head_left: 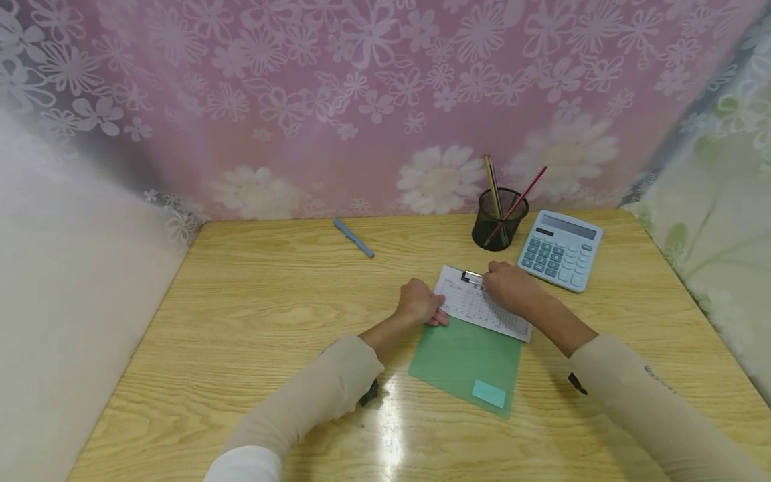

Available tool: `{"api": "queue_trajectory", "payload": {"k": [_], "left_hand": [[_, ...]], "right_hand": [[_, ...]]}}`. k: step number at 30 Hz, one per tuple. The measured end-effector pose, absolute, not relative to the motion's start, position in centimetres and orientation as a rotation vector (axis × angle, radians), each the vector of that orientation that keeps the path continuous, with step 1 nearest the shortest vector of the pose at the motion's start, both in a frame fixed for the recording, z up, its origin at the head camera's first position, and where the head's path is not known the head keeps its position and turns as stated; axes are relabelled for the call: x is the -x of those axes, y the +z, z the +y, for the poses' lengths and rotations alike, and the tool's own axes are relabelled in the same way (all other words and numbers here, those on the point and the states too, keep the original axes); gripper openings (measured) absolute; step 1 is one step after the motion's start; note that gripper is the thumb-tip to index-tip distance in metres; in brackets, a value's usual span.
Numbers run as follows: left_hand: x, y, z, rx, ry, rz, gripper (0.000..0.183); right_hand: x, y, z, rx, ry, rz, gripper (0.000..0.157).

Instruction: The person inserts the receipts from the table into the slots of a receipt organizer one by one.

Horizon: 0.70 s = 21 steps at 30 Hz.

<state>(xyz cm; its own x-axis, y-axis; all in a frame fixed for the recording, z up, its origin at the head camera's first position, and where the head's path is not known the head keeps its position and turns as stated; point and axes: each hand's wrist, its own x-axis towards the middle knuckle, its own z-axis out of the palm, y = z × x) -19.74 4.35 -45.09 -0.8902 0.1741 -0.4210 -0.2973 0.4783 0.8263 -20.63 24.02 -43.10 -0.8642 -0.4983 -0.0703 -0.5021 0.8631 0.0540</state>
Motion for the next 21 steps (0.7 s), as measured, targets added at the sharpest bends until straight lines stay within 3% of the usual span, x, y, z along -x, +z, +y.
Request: {"api": "queue_trajectory", "payload": {"k": [21], "left_hand": [[20.61,-45.05,5.1,0.127,1.258,2.325,0.035]], "right_hand": [[20.53,-43.14,24.04,0.822,0.121,2.993,0.008]]}}
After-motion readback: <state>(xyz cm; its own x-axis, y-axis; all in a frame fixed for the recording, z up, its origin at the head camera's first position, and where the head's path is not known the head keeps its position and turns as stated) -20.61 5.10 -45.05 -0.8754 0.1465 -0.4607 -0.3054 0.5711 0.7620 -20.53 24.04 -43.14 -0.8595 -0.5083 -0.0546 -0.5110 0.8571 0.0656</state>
